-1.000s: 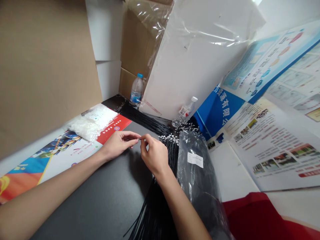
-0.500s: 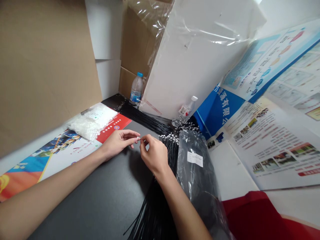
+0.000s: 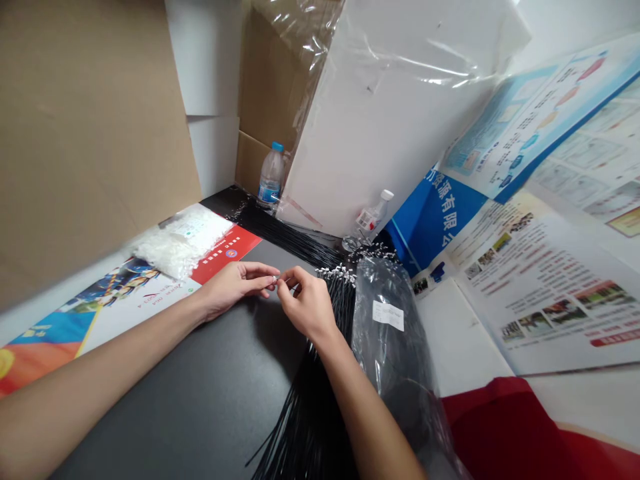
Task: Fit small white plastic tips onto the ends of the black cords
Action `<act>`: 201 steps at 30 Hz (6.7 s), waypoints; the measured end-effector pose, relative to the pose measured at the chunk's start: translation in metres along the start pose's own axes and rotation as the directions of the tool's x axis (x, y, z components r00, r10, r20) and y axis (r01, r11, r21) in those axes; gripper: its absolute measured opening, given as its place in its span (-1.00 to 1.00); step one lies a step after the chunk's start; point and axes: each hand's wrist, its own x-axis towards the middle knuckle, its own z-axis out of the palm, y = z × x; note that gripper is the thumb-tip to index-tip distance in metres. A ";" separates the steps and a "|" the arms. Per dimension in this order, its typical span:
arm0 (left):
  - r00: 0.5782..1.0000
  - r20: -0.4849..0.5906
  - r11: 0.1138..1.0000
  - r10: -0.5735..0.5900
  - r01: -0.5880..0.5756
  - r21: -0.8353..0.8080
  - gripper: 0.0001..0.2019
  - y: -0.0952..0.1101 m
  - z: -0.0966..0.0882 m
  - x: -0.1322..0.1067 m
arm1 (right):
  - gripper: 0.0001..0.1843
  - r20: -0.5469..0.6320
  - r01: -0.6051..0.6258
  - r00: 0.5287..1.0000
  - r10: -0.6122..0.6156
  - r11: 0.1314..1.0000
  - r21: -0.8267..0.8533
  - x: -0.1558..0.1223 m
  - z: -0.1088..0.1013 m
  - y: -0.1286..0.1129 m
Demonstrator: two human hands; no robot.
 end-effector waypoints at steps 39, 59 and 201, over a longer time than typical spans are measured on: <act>0.988 0.123 0.989 -0.092 0.105 -0.104 -0.84 -0.002 -0.007 0.003 | -0.71 0.116 -0.139 0.986 0.119 0.974 0.180 0.000 0.002 0.005; 0.985 0.152 0.987 -0.082 0.101 -0.123 -0.74 -0.003 -0.008 0.003 | -0.70 0.080 -0.131 0.990 0.119 0.976 0.175 -0.002 0.004 0.002; 0.902 -0.391 -0.042 0.185 0.404 0.914 -0.79 0.065 -0.048 -0.029 | -0.72 0.321 0.305 0.940 -0.115 0.705 -0.640 0.188 0.106 -0.009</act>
